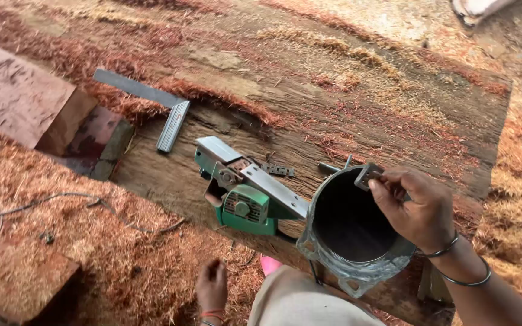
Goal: Sharpening a metal planer blade on a sharpening stone.
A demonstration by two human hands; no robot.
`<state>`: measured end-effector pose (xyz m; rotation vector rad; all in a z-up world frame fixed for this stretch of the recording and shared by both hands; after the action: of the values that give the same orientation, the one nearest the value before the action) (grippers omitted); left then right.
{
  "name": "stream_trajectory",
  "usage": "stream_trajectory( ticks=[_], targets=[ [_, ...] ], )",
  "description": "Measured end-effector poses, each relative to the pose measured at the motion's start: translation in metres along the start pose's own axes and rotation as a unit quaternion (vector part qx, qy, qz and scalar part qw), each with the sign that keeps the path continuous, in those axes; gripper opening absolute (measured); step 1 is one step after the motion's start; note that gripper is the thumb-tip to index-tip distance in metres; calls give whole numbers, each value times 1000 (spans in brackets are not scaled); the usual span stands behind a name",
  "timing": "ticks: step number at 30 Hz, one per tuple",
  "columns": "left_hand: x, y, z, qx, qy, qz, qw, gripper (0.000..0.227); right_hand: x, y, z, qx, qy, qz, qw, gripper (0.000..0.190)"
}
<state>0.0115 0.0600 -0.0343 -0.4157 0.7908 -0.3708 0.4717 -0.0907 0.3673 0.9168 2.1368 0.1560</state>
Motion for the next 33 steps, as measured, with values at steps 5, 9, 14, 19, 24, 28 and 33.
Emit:
stream_trajectory(
  ticks=[5, 9, 14, 19, 24, 28, 33],
  targets=[
    [-65, -15, 170, 128, -121, 77, 981, 40, 18, -15, 32, 145, 219, -10, 965, 11],
    [-55, 10, 245, 242, -47, 24, 969, 55, 82, -33, 43, 322, 550, -18, 770, 14],
    [-30, 53, 225, 229, -91, -2, 969, 56, 173, -14, 58, 427, 574, -16, 698, 14],
    [-17, 71, 226, 141, -64, -82, 985, 38, 243, -10, 99, 508, 505, -39, 697, 13],
    [-30, 64, 258, 201, -127, -64, 969, 52, 282, -19, 128, 553, 485, -95, 671, 13],
    [-31, 67, 251, 213, -162, -19, 963, 53, 283, -19, 125, 577, 465, -113, 661, 13],
    [-31, 78, 247, 128, -280, -102, 946, 46, 294, -11, 113, 603, 466, -100, 640, 11]
  ],
)
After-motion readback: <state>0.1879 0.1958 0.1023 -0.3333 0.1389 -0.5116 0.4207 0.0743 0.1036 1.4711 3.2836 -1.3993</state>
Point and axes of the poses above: each hand's wrist, its own y-axis towards the middle knuckle, its own x-axis out of the palm, z = x × y, the point moved 7 cm from there along y, towards the middle knuckle, and after that the axes turned 6 degrees about y, right-handed, at the moved point
